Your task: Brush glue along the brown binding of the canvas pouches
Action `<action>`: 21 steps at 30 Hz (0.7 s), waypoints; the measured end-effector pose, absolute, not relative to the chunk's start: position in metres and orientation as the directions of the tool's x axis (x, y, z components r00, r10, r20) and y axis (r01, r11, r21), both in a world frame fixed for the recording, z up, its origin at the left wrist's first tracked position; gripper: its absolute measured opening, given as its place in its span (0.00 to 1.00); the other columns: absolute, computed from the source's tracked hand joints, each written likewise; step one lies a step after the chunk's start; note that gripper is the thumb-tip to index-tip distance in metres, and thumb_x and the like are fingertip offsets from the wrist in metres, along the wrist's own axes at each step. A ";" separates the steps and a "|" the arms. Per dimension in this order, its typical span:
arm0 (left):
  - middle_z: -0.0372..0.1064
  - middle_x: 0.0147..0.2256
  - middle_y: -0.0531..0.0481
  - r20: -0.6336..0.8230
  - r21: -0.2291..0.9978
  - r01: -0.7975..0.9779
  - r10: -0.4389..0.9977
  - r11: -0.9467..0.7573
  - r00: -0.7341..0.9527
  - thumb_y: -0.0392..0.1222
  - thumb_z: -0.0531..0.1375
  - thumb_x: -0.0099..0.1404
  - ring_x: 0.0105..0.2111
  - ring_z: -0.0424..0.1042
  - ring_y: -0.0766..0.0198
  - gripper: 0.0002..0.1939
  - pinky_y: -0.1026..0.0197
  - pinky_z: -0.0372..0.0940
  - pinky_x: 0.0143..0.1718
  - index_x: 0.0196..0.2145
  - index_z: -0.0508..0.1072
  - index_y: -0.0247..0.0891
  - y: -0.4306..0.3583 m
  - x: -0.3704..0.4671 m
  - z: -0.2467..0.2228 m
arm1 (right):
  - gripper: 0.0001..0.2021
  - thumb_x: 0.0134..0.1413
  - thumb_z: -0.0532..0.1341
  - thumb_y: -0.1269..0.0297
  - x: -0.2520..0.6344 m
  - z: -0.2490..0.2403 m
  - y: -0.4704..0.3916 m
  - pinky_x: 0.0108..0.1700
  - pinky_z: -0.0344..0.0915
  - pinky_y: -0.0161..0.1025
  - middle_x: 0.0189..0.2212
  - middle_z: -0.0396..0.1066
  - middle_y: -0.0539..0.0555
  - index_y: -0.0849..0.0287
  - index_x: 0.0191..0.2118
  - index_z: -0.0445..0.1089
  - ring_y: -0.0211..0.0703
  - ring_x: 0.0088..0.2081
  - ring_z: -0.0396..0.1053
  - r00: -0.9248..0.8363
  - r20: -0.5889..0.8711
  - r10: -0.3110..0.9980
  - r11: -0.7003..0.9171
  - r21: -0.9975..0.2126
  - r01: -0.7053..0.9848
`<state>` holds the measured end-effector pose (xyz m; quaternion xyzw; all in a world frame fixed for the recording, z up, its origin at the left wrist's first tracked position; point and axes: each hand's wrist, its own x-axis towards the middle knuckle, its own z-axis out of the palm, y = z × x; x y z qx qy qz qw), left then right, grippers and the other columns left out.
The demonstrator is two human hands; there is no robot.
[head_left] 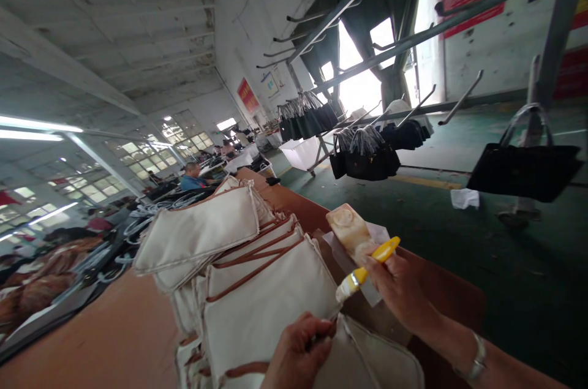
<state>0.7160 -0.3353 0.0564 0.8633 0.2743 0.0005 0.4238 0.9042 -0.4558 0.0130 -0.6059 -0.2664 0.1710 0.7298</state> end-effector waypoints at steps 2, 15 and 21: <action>0.63 0.26 0.56 -0.222 0.761 0.477 0.514 -0.441 0.829 0.50 0.60 0.57 0.26 0.57 0.68 0.14 0.65 0.55 0.32 0.31 0.76 0.36 -0.337 0.711 0.050 | 0.18 0.58 0.59 0.49 0.906 0.011 -0.454 0.24 0.54 0.38 0.17 0.55 0.47 0.56 0.24 0.61 0.40 0.20 0.55 0.818 0.175 0.547 0.214 -0.975 0.066; 0.62 0.22 0.56 -0.155 0.683 0.573 0.676 -0.454 0.721 0.44 0.61 0.53 0.25 0.58 0.67 0.08 0.65 0.52 0.28 0.25 0.69 0.36 -0.347 0.703 0.049 | 0.16 0.57 0.60 0.52 0.893 0.038 -0.487 0.23 0.53 0.36 0.16 0.56 0.46 0.57 0.25 0.62 0.37 0.20 0.53 0.759 0.170 0.629 0.239 -0.971 0.020; 0.61 0.22 0.57 -0.158 0.711 0.502 0.584 -0.492 0.796 0.42 0.63 0.56 0.25 0.57 0.69 0.08 0.66 0.50 0.26 0.26 0.70 0.35 -0.365 0.717 0.103 | 0.13 0.55 0.62 0.52 0.894 0.047 -0.503 0.18 0.46 0.33 0.14 0.53 0.43 0.58 0.31 0.67 0.34 0.16 0.47 0.676 0.061 0.734 0.351 -0.887 -0.301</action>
